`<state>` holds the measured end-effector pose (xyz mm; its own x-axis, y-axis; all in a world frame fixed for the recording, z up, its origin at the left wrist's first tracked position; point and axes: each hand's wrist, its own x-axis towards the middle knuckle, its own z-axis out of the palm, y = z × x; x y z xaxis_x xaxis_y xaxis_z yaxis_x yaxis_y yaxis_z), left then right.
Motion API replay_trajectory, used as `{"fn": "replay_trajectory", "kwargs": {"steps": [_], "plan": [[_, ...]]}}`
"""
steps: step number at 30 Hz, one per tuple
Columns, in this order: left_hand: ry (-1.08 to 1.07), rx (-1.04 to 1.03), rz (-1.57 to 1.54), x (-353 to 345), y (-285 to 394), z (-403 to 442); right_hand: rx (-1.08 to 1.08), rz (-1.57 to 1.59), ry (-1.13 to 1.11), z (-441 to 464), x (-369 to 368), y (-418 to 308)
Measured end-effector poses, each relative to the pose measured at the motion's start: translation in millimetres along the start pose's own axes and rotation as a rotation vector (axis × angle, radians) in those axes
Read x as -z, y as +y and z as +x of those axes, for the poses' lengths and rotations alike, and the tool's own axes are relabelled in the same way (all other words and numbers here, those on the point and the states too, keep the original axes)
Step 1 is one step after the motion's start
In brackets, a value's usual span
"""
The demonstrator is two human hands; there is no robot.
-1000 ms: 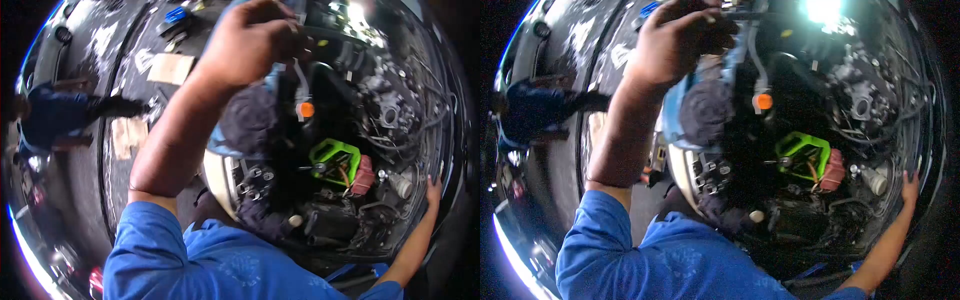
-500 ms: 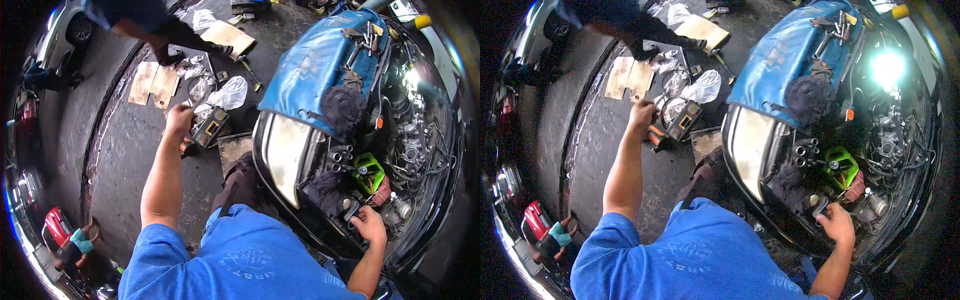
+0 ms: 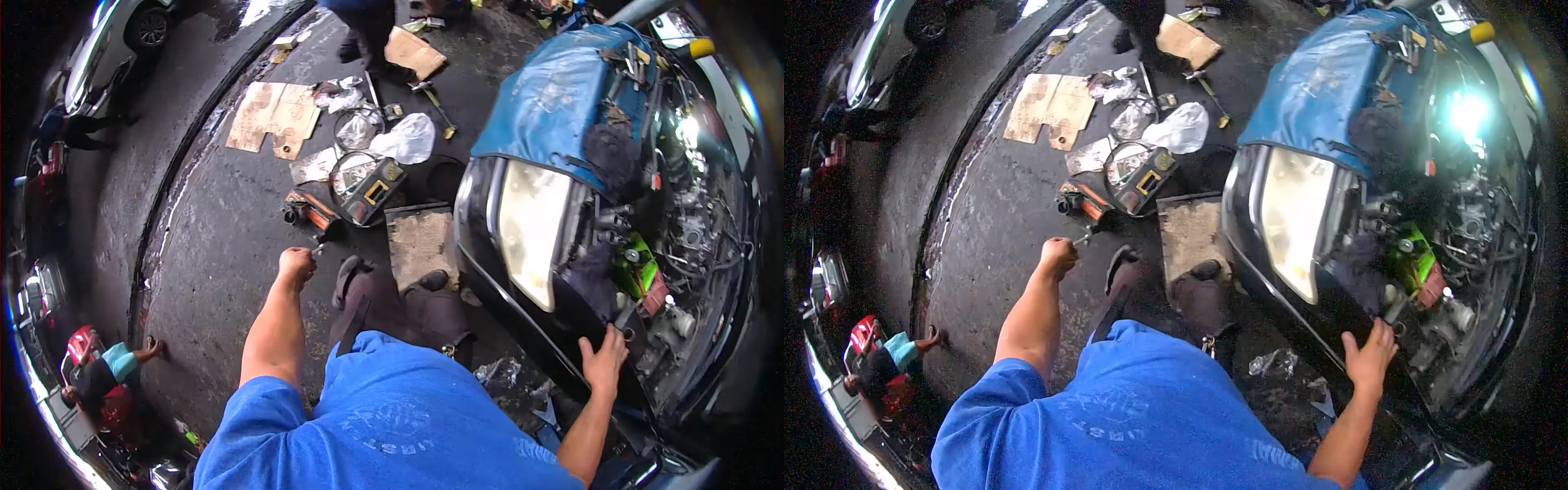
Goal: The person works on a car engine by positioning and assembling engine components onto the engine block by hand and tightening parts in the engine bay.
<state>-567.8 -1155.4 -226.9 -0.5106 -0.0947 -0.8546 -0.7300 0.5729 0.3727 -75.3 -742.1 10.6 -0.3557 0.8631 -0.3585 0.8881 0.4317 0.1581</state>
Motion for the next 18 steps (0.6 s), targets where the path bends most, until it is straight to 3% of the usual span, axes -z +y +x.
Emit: {"fn": "replay_trajectory", "kwargs": {"steps": [3, 4, 7, 9, 11, 13, 18], "plan": [[-0.054, -0.127, 0.049, 11.2, 13.4, 28.2, -0.097, -0.109, 0.187, 2.0, -50.9, -8.1], [-0.107, -0.140, -0.135, 15.8, 7.0, 64.6, -0.092, -0.208, 0.316, 5.9, -74.4, -4.4], [-0.123, -0.245, -0.045, 25.6, 15.4, 140.2, -0.065, -0.368, 0.613, 22.4, -114.0, 4.6], [-0.173, -0.353, -0.007, 34.8, 5.2, 217.1, -0.080, -0.284, 0.580, 23.6, -113.3, 2.3], [-0.288, -0.316, 0.024, 64.2, -5.7, 231.8, -0.110, -0.296, 0.585, 23.1, -117.3, -1.3], [-0.228, -0.224, -0.105, 95.8, -40.7, 250.3, -0.200, -0.290, 0.550, 27.1, -117.2, -10.0], [-0.109, -0.115, 0.067, 168.6, -124.2, 267.6, -0.319, -0.254, 0.408, 34.9, -100.9, -31.7]]}}
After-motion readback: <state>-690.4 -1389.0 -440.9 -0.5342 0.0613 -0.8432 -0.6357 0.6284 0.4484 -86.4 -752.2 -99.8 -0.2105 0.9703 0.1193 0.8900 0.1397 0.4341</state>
